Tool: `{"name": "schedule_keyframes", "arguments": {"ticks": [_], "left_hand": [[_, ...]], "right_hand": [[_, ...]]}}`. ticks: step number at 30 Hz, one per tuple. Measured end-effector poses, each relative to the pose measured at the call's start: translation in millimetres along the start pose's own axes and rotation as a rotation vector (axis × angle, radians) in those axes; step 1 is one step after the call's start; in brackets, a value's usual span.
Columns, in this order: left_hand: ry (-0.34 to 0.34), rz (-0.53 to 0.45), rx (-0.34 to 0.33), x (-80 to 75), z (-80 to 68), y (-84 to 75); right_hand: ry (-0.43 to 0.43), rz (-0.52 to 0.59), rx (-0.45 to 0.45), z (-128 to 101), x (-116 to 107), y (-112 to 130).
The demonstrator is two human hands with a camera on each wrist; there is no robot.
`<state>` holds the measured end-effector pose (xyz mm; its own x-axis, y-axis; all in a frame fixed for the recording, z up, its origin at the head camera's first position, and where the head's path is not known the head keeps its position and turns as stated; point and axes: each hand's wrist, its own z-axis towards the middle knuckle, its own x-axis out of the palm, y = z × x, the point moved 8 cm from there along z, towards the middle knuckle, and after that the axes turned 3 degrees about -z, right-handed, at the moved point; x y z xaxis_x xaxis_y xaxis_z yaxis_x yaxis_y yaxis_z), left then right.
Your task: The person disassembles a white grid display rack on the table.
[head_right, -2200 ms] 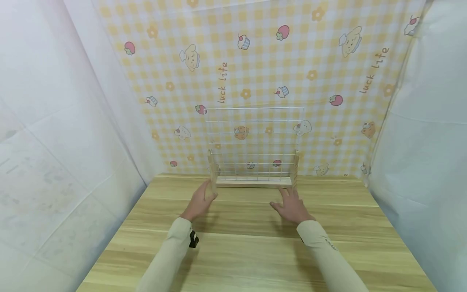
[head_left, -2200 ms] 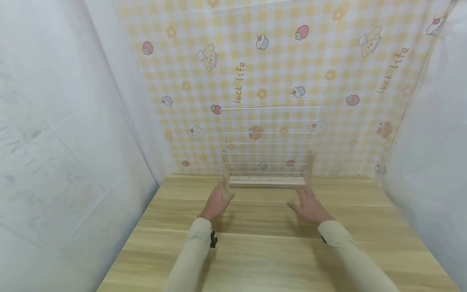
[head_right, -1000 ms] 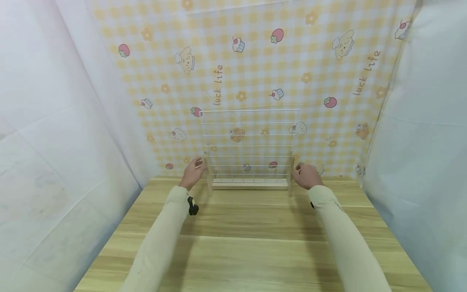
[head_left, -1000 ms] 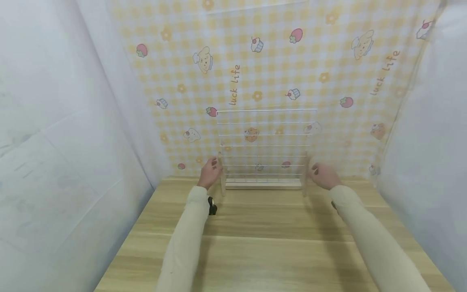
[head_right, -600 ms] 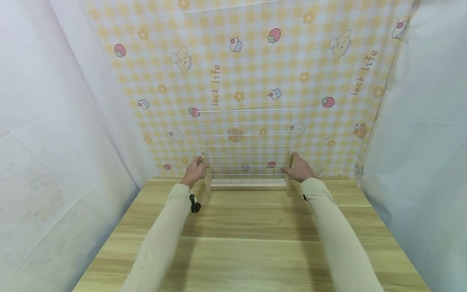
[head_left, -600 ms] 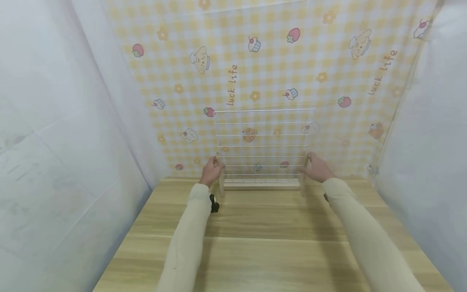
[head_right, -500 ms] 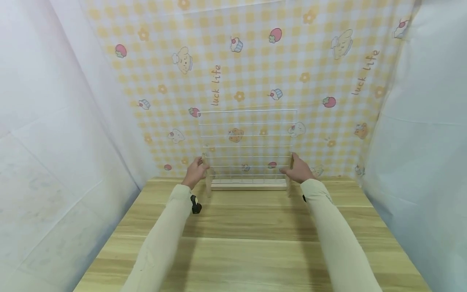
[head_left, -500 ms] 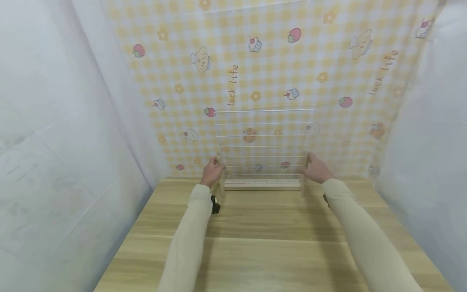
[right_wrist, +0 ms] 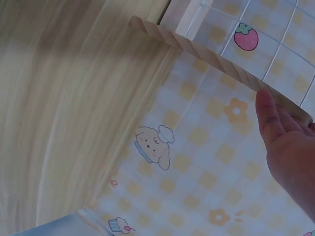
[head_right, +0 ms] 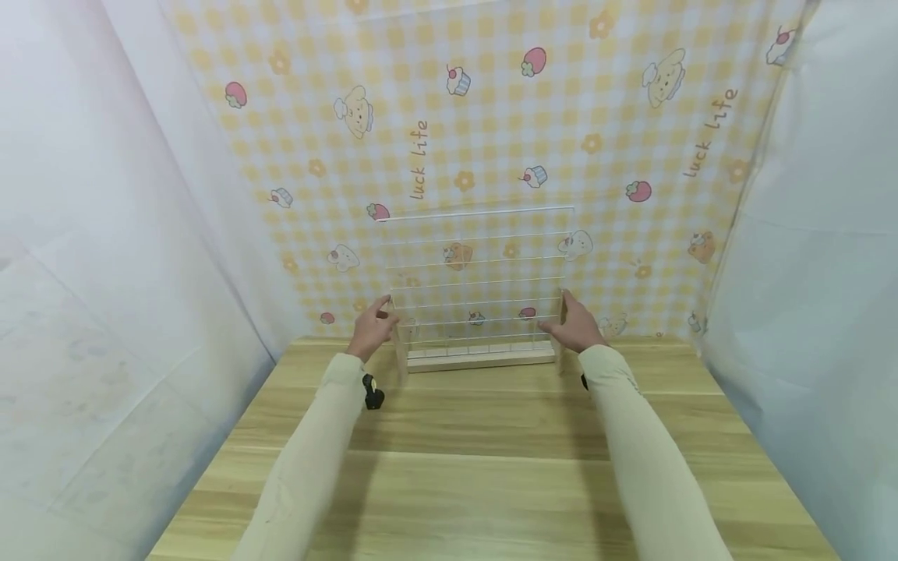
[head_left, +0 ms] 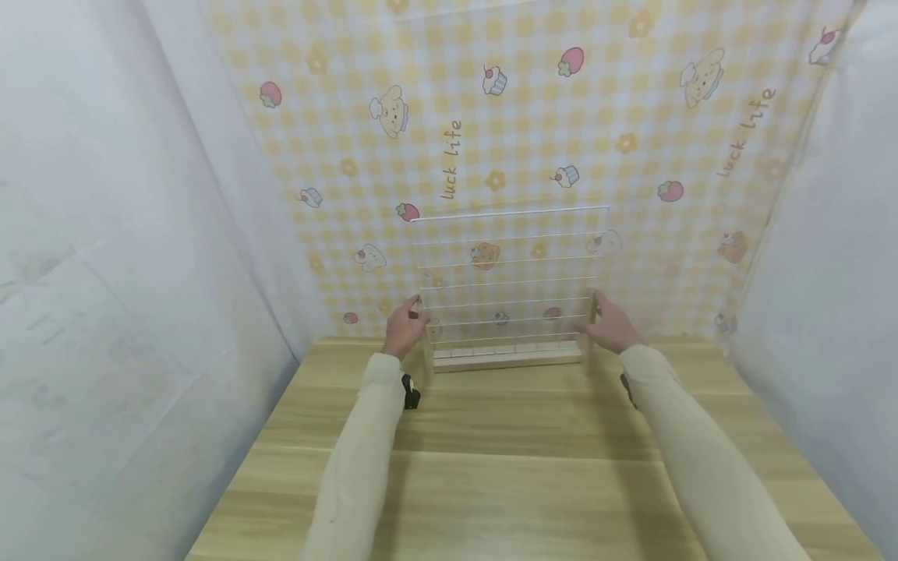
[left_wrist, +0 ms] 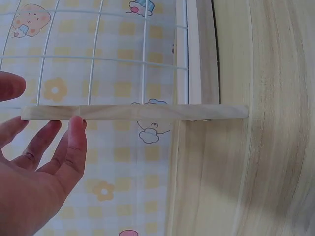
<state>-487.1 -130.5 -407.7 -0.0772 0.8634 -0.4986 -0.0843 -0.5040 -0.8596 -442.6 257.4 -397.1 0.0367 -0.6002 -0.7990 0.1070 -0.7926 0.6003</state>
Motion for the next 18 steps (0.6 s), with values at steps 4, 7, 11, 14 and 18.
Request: {"name": "schedule_keyframes", "arguments": {"ticks": [4,7,11,14,18], "left_hand": [[0.003,-0.043,0.029,-5.4,-6.5,2.7],[0.013,-0.054,0.066,-11.1,-15.0,3.6],[0.03,-0.028,0.118,-18.9,-28.2,5.7],[0.055,-0.061,0.128,-22.6,-37.9,8.4],[0.081,-0.132,0.146,-24.7,-51.3,9.9]], "right_hand": [[-0.008,0.015,-0.003,-0.1,3.6,-4.6],[0.004,0.018,-0.005,-0.4,6.5,-7.1],[0.019,-0.001,-0.026,1.7,10.0,-7.7],[0.02,-0.018,-0.041,3.7,11.4,-5.2],[0.025,-0.017,-0.039,5.2,12.9,-1.1]]}}
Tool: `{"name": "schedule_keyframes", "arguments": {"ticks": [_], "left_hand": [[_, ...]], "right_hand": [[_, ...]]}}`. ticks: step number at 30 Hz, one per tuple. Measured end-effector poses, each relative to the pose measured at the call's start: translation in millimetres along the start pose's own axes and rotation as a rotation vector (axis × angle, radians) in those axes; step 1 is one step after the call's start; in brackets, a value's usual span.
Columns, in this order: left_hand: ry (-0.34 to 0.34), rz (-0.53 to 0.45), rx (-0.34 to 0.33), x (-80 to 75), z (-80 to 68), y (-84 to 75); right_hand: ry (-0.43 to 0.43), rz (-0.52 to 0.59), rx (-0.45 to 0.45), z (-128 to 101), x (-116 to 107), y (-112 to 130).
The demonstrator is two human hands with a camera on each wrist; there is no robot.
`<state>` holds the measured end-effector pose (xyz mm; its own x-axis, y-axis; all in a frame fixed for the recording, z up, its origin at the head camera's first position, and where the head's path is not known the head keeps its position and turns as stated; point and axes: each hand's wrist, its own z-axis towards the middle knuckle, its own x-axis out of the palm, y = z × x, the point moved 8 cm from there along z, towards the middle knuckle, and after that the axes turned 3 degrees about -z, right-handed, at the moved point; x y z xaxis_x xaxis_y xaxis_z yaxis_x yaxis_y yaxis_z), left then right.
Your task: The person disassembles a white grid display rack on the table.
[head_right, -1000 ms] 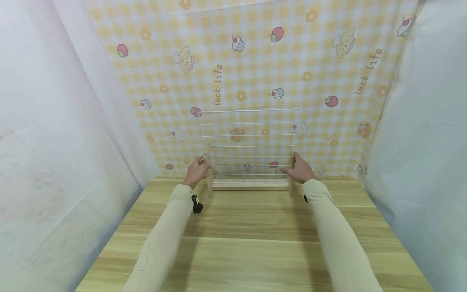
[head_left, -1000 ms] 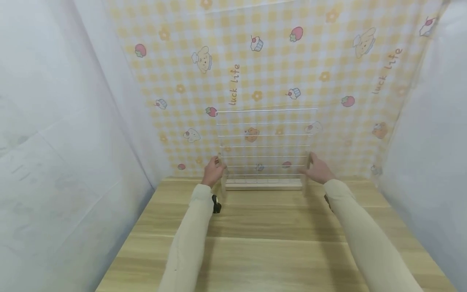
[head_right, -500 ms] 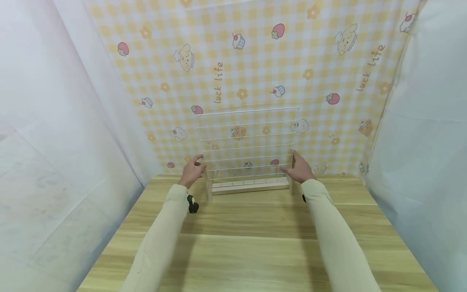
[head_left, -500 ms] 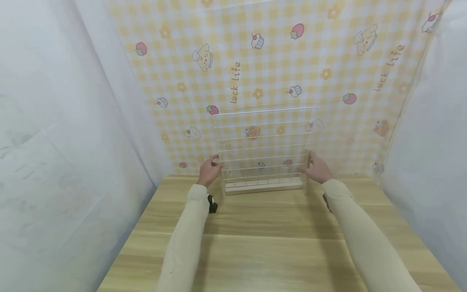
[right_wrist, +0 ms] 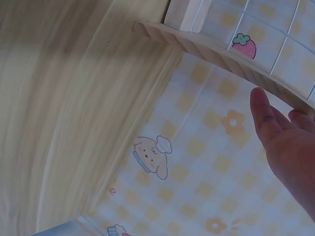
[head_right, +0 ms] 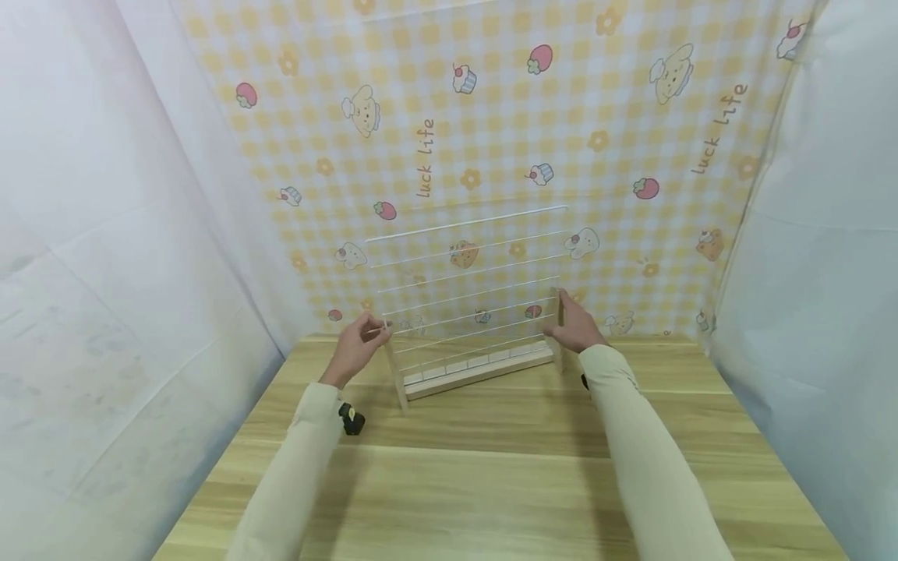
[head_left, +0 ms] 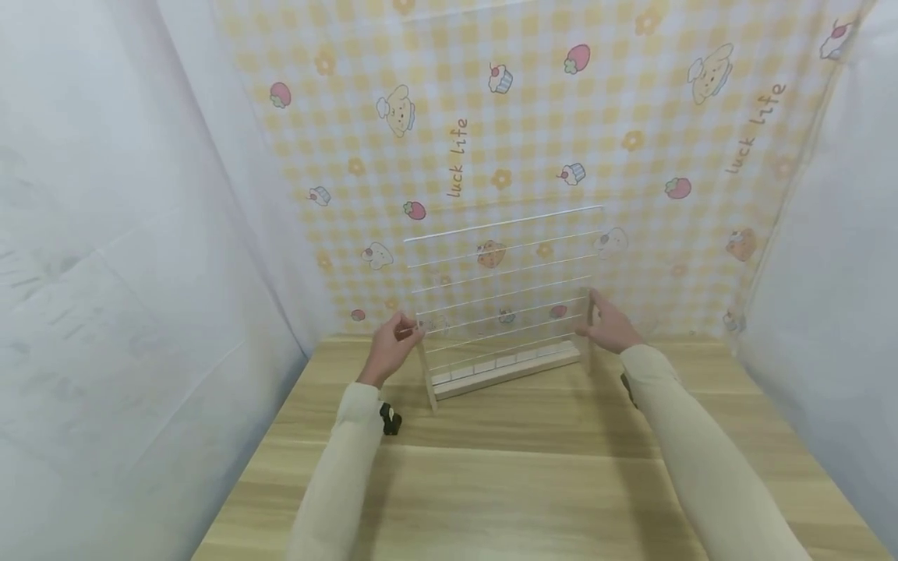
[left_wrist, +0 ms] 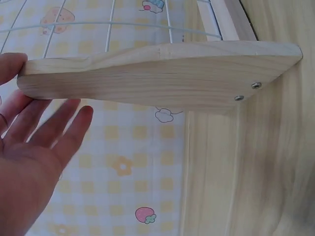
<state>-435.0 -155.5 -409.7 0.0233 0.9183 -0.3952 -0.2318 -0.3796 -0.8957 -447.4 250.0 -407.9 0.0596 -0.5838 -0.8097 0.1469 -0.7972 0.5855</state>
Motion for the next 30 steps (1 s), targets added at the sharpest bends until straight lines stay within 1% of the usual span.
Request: {"name": "schedule_keyframes", "arguments": {"ticks": [1,4,8,13,17,21,22,25,26,28,29,30], "left_hand": [[0.003,-0.019,0.013,0.3,-3.2,-0.5],[0.019,-0.038,0.039,1.2,-19.0,-11.9],[0.028,-0.006,0.055,1.0,-45.8,-27.7],[-0.015,0.0,0.084,1.1,-68.9,-31.9],[-0.082,-0.003,0.129,0.3,-78.6,-32.4],[-0.138,-0.073,0.165,1.1,-81.3,-29.0],[-0.149,-0.093,0.172,2.0,-81.2,-27.2],[-0.182,-0.156,0.185,5.8,-78.8,-16.4],[-0.199,-0.168,0.184,6.7,-77.9,-12.5],[-0.227,-0.185,0.175,8.6,-76.7,-5.9],[-0.238,-0.197,0.167,9.8,-76.1,-3.4],[-0.247,-0.208,0.156,10.7,-76.0,-2.4]], "right_hand": [[0.001,0.002,0.001,0.3,0.1,1.1],[-0.003,0.01,-0.007,0.6,1.4,4.5],[0.007,0.003,-0.024,-0.3,5.8,10.5],[0.027,-0.009,-0.031,1.9,10.3,16.0],[0.002,-0.017,-0.036,2.6,11.9,25.1],[-0.134,0.021,-0.053,-1.1,12.5,46.6],[-0.18,0.045,-0.056,-2.8,12.3,53.2],[-0.319,0.165,-0.083,-8.8,10.9,76.5],[-0.366,0.198,-0.111,-10.8,10.0,85.9],[-0.461,0.244,-0.206,-13.7,7.2,104.9],[-0.508,0.241,-0.257,-15.3,5.9,114.1],[-0.552,0.207,-0.301,-16.6,5.0,122.2]]}}
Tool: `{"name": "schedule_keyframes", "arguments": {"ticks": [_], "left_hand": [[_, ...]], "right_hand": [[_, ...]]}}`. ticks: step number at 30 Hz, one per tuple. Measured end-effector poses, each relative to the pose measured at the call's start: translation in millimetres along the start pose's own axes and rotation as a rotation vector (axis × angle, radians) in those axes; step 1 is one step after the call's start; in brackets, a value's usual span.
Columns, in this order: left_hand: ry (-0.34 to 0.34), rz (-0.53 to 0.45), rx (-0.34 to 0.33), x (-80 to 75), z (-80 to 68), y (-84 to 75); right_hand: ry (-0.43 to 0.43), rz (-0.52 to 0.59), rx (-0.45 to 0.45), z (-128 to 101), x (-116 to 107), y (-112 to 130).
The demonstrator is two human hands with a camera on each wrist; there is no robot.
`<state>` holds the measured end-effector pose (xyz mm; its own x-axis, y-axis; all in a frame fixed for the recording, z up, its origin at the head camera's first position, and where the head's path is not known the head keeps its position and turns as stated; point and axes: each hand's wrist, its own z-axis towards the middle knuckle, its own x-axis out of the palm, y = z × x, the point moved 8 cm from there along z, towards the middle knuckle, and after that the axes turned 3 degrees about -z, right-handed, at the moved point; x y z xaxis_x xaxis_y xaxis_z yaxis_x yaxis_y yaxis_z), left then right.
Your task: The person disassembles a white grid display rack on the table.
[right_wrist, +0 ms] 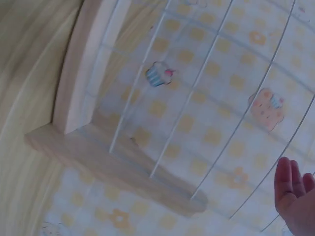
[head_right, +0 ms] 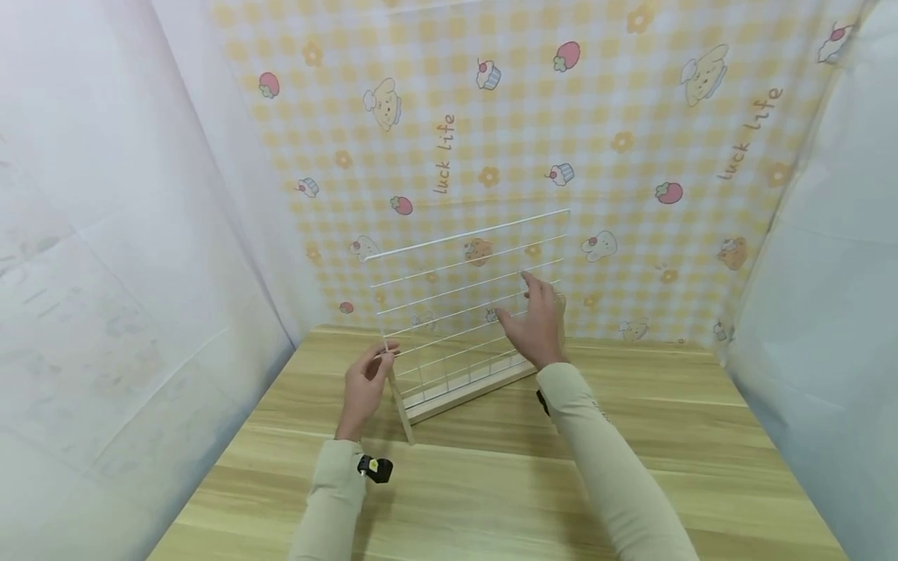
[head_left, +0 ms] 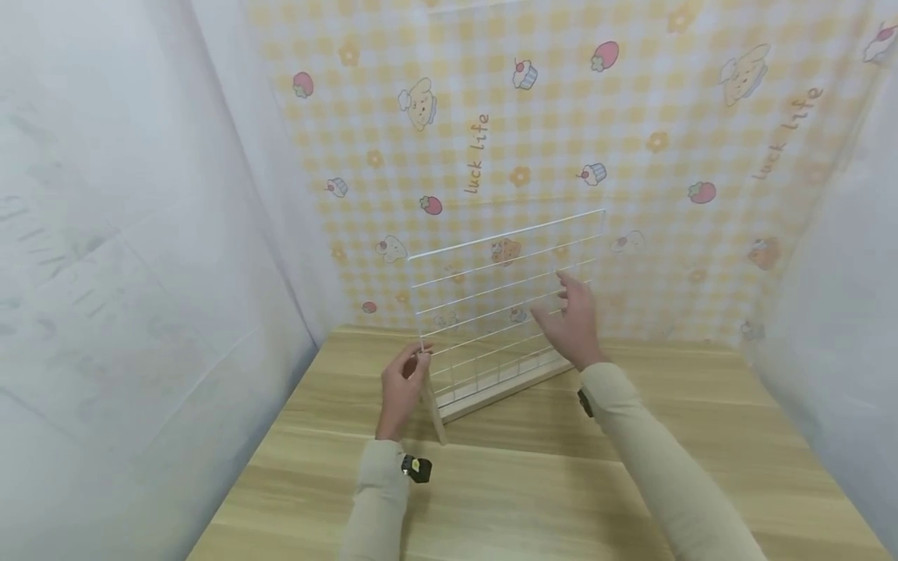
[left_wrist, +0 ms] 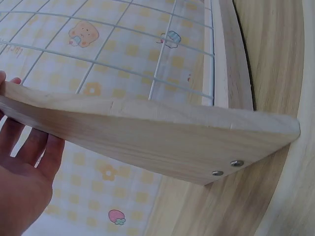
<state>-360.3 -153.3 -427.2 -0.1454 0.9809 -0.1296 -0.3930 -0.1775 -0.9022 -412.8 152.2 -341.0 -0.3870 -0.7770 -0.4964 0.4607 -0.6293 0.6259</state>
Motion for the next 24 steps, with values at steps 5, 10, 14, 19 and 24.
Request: {"name": "schedule_keyframes", "arguments": {"ticks": [5,10,14,19,24], "left_hand": [[-0.007,-0.032,-0.025,3.5,-4.5,-9.9],[-0.004,-0.013,-0.006,2.8,-9.1,-25.4],[-0.009,-0.009,0.007,1.3,-9.4,-29.3],[-0.03,-0.03,0.007,1.2,-7.9,-26.9],[-0.027,-0.04,0.007,5.8,-9.1,-23.8]], "right_hand": [[-0.079,-0.09,-0.13,-0.1,7.7,19.8],[-0.082,-0.128,-0.128,-0.2,23.0,15.0],[-0.082,-0.128,-0.096,-0.7,35.5,11.6],[-0.14,-0.125,-0.055,-0.8,43.1,13.2],[-0.228,-0.106,-0.017,-2.9,42.4,13.0]]}}
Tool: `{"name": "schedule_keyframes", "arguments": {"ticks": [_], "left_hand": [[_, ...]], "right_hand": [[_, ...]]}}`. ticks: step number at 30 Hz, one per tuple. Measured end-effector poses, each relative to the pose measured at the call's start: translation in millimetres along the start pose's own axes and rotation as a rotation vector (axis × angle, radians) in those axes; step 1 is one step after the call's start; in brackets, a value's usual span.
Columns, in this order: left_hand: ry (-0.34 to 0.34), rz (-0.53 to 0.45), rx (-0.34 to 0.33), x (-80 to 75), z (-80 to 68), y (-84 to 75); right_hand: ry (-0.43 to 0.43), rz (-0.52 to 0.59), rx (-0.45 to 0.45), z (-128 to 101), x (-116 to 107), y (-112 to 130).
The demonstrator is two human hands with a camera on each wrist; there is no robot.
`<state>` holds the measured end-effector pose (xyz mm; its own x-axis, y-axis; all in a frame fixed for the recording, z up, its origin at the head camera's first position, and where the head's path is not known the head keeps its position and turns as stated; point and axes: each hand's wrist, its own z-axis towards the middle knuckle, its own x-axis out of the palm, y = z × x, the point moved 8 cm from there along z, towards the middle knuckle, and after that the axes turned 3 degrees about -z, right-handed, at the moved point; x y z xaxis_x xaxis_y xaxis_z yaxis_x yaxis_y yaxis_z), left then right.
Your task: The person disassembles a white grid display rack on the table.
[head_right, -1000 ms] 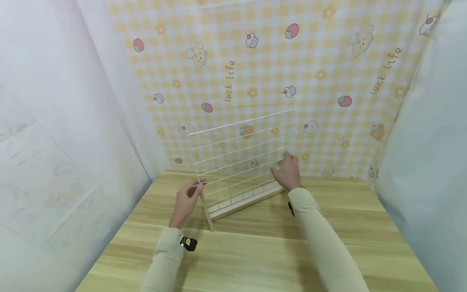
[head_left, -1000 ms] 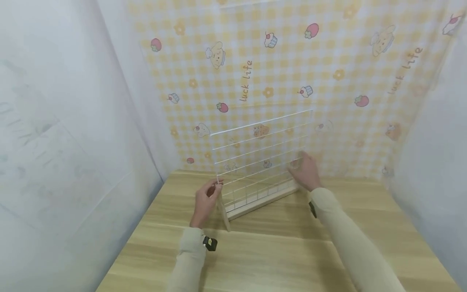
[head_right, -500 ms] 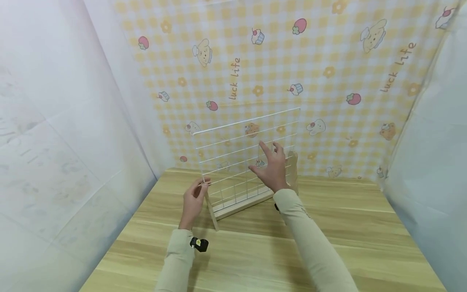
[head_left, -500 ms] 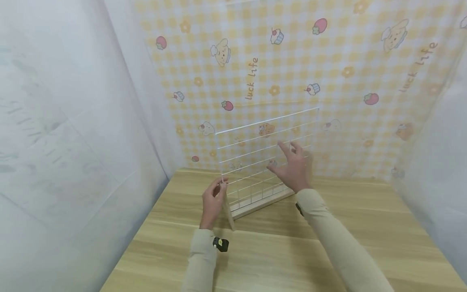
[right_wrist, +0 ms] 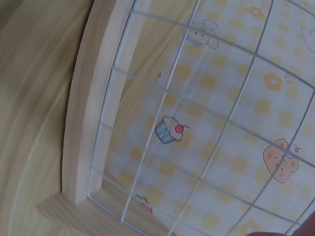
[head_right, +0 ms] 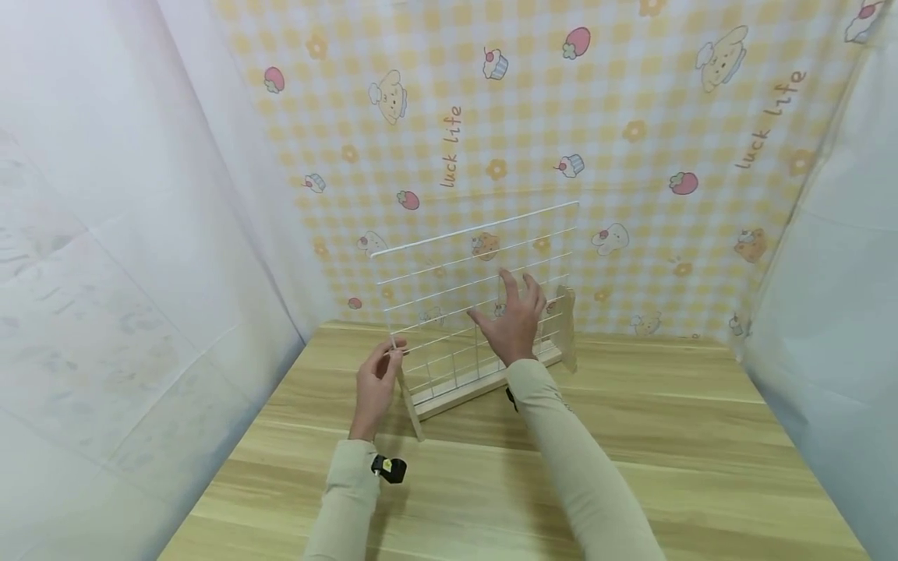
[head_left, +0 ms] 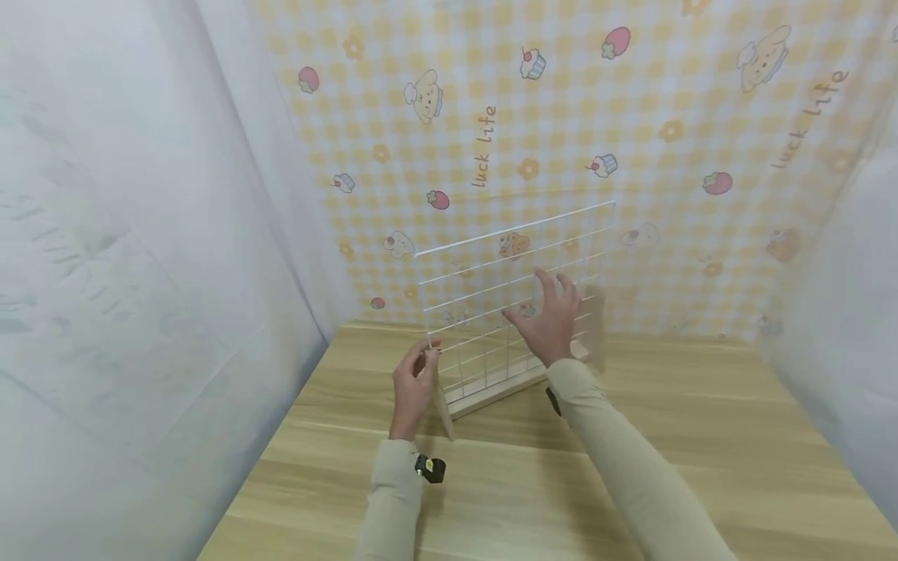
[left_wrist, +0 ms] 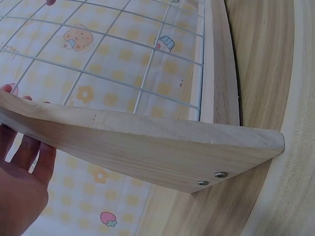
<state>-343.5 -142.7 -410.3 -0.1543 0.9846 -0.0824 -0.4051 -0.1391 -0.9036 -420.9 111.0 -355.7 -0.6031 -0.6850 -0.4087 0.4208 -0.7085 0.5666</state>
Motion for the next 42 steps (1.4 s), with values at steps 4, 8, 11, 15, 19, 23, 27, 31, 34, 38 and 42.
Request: {"name": "schedule_keyframes", "arguments": {"ticks": [4,8,11,15,19,23,27,31,34,38,42], "left_hand": [[-0.007,-0.008,0.006,-0.4,-1.3,-0.6],[-0.017,-0.006,0.008,-2.2,-1.9,-2.3],[-0.017,-0.003,0.003,-2.4,-1.6,-1.9],[-0.008,-0.008,-0.005,1.9,0.3,1.0],[-0.002,-0.005,0.024,3.9,1.8,-1.1],[-0.013,-0.004,0.042,1.5,0.6,-3.4],[-0.02,-0.001,0.023,1.0,-2.4,-2.0],[-0.019,-0.005,0.01,1.6,-3.9,1.1],[-0.038,-0.004,0.023,0.1,-3.8,6.4],[-0.051,-0.008,0.011,-0.6,-0.6,23.8],[-0.053,-0.022,0.0,-0.5,2.8,35.7]], "right_hand": [[-0.031,0.035,0.043,-1.7,1.4,-1.4],[-0.016,0.064,0.084,-2.5,5.1,-4.7],[-0.018,0.077,0.076,-2.5,3.9,-4.5],[-0.058,0.08,0.032,-1.4,-3.5,-3.7],[-0.085,0.083,-0.007,4.8,-8.6,3.7],[-0.081,0.072,-0.044,11.9,-9.0,14.3],[-0.072,0.046,-0.035,12.8,-8.2,16.5],[-0.077,0.052,-0.026,13.4,-9.6,15.8],[-0.075,0.074,-0.026,15.8,-10.5,16.6],[-0.077,0.083,-0.02,20.0,-12.6,18.6],[-0.076,0.078,-0.013,23.6,-15.3,22.9]]}}
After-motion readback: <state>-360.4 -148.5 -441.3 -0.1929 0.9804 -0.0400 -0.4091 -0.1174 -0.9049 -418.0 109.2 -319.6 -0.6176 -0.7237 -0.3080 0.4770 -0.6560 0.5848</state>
